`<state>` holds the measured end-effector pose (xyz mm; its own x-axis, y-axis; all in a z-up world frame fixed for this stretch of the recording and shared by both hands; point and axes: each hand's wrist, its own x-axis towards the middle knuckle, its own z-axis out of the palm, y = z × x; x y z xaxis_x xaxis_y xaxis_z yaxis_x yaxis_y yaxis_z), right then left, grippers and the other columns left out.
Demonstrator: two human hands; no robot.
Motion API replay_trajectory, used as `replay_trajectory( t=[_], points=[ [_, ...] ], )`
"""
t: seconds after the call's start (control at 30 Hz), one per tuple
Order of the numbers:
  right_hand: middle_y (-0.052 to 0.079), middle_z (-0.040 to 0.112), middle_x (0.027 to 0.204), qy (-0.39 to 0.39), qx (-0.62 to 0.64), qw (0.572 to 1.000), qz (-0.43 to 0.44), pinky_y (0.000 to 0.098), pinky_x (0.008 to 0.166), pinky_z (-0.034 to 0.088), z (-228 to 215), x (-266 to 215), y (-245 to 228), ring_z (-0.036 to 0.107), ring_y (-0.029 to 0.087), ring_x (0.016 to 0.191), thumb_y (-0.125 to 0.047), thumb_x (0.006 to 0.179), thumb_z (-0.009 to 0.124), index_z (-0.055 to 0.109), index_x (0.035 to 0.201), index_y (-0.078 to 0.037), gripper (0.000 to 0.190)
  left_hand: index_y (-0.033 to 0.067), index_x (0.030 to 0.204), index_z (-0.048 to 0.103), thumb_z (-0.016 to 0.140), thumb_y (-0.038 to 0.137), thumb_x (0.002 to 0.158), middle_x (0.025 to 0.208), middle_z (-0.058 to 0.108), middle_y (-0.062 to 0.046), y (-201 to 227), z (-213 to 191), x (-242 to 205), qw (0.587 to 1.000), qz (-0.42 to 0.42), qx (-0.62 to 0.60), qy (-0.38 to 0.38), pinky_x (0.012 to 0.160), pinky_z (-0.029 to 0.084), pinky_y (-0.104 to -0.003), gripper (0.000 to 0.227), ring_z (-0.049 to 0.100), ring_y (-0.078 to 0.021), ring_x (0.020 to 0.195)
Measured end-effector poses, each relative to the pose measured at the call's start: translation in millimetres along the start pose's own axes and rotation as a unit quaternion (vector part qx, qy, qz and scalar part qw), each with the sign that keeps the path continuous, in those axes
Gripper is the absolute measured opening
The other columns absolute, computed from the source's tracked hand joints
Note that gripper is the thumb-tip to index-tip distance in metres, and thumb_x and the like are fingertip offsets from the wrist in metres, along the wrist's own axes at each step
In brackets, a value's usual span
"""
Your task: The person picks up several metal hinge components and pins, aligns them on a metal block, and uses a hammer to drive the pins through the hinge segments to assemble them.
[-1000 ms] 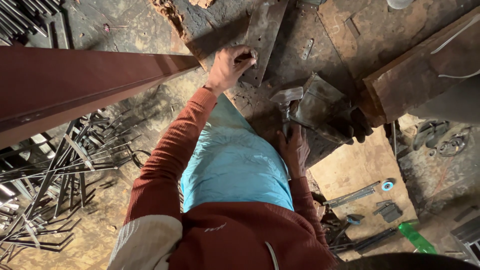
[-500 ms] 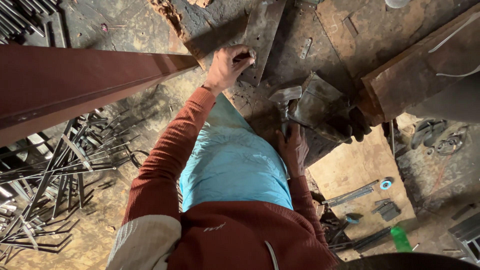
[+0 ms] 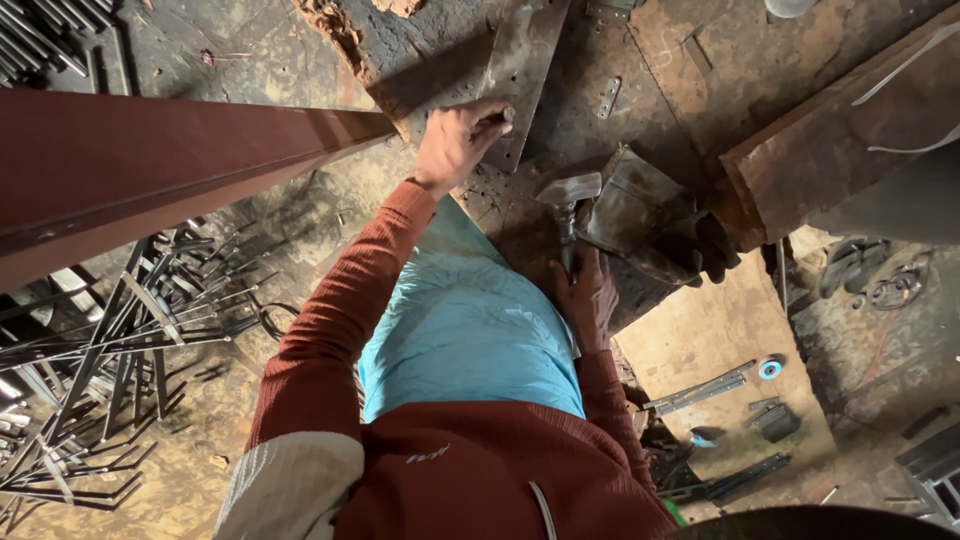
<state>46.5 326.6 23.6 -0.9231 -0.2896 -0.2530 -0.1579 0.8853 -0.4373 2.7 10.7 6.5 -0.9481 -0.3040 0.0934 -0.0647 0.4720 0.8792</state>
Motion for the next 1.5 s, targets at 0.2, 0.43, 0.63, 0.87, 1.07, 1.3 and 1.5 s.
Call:
replay_trajectory(
  t=[0.2, 0.43, 0.63, 0.87, 1.07, 1.3, 1.5],
  points=[
    [0.022, 0.063, 0.097, 0.072, 0.031, 0.991, -0.106, 0.0526, 0.068, 0.048, -0.4, -9.6, 1.1, 0.061, 0.045, 0.084, -0.026, 0.097, 0.070, 0.059, 0.118, -0.004, 0.032, 0.0089, 0.115, 0.075, 0.078, 0.020, 0.094, 0.108, 0.077, -0.011, 3.6, -2.7, -7.2, 1.000, 0.030, 0.008, 0.002, 0.080, 0.060, -0.036, 0.024, 0.076, -0.0277, 0.089],
    [0.015, 0.057, 0.075, -0.024, 0.186, 0.982, 0.003, 0.0420, 0.058, 0.044, -22.5, -3.7, -6.3, 0.053, 0.029, 0.063, -0.026, 0.101, 0.067, 0.058, 0.106, -0.002, 0.025, 0.0113, 0.113, 0.076, 0.074, 0.021, 0.095, 0.111, 0.076, -0.008, -6.6, 3.3, -13.1, 0.998, 0.070, -0.003, 0.003, 0.084, 0.059, -0.036, 0.021, 0.075, -0.0282, 0.096],
    [0.005, 0.054, 0.066, -0.044, 0.271, 0.961, -0.022, 0.0364, 0.050, 0.041, -62.1, 3.7, -64.0, 0.049, 0.015, 0.056, -0.031, 0.102, 0.062, 0.057, 0.101, -0.003, 0.028, 0.0127, 0.109, 0.076, 0.074, 0.026, 0.097, 0.109, 0.076, -0.008, -9.3, 3.3, -13.0, 0.998, 0.065, 0.020, -0.016, 0.079, 0.058, -0.038, 0.018, 0.073, -0.0297, 0.092],
    [0.010, 0.055, 0.059, -0.077, 0.226, 0.970, -0.043, 0.0375, 0.049, 0.044, -75.3, 20.1, -96.8, 0.057, 0.019, 0.050, -0.033, 0.104, 0.062, 0.057, 0.091, -0.002, 0.034, 0.0150, 0.112, 0.077, 0.072, 0.028, 0.095, 0.109, 0.075, -0.009, -0.8, -1.4, -15.2, 0.996, 0.082, 0.025, 0.003, 0.077, 0.057, -0.039, 0.022, 0.072, -0.0316, 0.091],
    [0.014, 0.054, 0.066, -0.062, 0.142, 0.975, -0.157, 0.0395, 0.054, 0.040, -62.3, 31.7, -92.5, 0.051, 0.023, 0.056, -0.031, 0.108, 0.061, 0.056, 0.088, 0.000, 0.037, 0.0150, 0.111, 0.077, 0.071, 0.032, 0.096, 0.106, 0.075, -0.009, -12.6, 4.0, -14.4, 0.994, 0.073, 0.079, -0.003, 0.075, 0.057, -0.042, 0.023, 0.072, -0.0325, 0.090],
    [0.005, 0.059, 0.068, -0.053, 0.495, 0.850, -0.174, 0.0275, 0.048, 0.046, -99.1, 8.6, -82.2, 0.057, 0.012, 0.054, -0.035, 0.101, 0.060, 0.060, 0.101, -0.006, 0.029, 0.0195, 0.109, 0.077, 0.070, 0.035, 0.097, 0.105, 0.076, -0.006, -22.8, 12.7, -18.5, 0.995, 0.083, 0.048, 0.007, 0.075, 0.058, -0.040, 0.021, 0.073, -0.0298, 0.089],
    [0.008, 0.060, 0.075, 0.031, 0.306, 0.923, -0.231, 0.0332, 0.054, 0.044, -77.9, 10.1, -68.2, 0.056, 0.018, 0.061, -0.032, 0.106, 0.060, 0.060, 0.108, -0.005, 0.028, 0.0218, 0.110, 0.078, 0.070, 0.036, 0.098, 0.102, 0.077, -0.006, -25.4, 14.2, -16.9, 0.995, 0.086, 0.039, 0.014, 0.074, 0.058, -0.039, 0.021, 0.073, -0.0296, 0.086]
  ],
)
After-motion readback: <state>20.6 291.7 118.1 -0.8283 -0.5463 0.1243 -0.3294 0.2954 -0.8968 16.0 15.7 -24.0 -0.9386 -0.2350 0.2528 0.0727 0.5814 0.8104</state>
